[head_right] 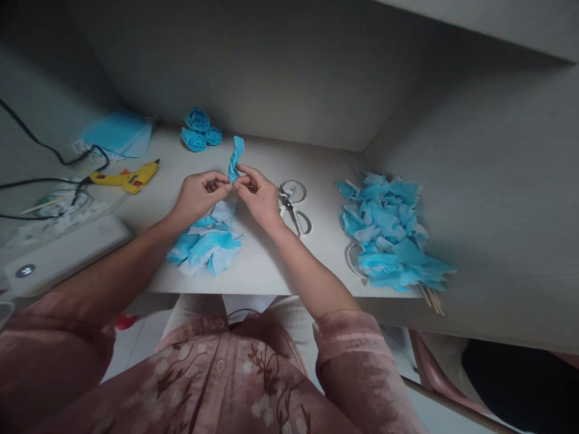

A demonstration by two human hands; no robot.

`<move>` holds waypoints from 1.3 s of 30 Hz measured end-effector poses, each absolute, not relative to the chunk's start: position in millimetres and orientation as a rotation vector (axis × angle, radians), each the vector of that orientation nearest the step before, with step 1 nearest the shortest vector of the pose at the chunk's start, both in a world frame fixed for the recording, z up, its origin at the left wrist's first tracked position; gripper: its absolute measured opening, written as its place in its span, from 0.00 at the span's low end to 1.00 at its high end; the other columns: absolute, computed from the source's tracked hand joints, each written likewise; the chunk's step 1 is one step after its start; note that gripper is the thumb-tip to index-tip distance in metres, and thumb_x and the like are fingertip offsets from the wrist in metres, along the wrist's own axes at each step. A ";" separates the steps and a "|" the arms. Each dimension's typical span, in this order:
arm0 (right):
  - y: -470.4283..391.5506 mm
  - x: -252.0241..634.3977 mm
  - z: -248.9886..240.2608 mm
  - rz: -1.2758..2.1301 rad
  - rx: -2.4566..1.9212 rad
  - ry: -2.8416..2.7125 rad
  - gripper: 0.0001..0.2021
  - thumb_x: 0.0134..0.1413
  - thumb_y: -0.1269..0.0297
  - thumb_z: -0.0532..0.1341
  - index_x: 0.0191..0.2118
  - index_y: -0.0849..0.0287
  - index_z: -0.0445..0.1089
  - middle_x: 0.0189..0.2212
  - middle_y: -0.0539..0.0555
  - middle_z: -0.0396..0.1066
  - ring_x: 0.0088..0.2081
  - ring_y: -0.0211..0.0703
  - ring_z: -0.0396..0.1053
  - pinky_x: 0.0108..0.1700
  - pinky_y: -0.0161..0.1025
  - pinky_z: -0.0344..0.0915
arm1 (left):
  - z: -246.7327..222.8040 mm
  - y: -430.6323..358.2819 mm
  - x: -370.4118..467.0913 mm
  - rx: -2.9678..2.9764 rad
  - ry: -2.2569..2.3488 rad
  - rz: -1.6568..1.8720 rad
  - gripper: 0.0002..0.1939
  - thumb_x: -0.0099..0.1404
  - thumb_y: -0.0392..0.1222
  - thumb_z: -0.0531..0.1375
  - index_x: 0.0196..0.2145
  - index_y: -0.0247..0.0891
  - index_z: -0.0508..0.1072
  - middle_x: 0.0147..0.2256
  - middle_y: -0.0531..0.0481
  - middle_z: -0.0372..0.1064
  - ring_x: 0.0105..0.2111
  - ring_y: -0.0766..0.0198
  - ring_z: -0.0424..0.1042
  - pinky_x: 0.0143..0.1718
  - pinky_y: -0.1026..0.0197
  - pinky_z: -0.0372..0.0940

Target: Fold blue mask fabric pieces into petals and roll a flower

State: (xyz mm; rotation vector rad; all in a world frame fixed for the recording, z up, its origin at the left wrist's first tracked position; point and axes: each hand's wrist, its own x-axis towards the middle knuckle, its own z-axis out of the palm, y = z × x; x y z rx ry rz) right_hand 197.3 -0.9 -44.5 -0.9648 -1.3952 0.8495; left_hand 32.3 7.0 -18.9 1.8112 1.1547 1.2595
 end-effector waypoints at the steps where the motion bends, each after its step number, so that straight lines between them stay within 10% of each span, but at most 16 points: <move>1: -1.1 197.2 -44.8 0.851 -0.963 -1.394 0.22 0.54 0.54 0.68 0.54 0.54 0.74 0.36 0.50 0.79 0.39 0.41 0.75 0.50 0.42 0.72 | -19.4 7.0 32.5 1.810 1.155 1.261 0.07 0.56 0.41 0.63 0.32 0.36 0.78 0.23 0.55 0.69 0.24 0.68 0.64 0.28 0.64 0.57; 39: -1.6 200.7 -37.2 1.073 -0.918 -1.167 0.25 0.51 0.49 0.72 0.53 0.51 0.74 0.35 0.48 0.77 0.36 0.39 0.74 0.50 0.43 0.74 | -11.0 11.1 27.0 1.323 0.977 1.301 0.11 0.58 0.48 0.64 0.32 0.39 0.70 0.25 0.53 0.66 0.23 0.69 0.62 0.26 0.65 0.57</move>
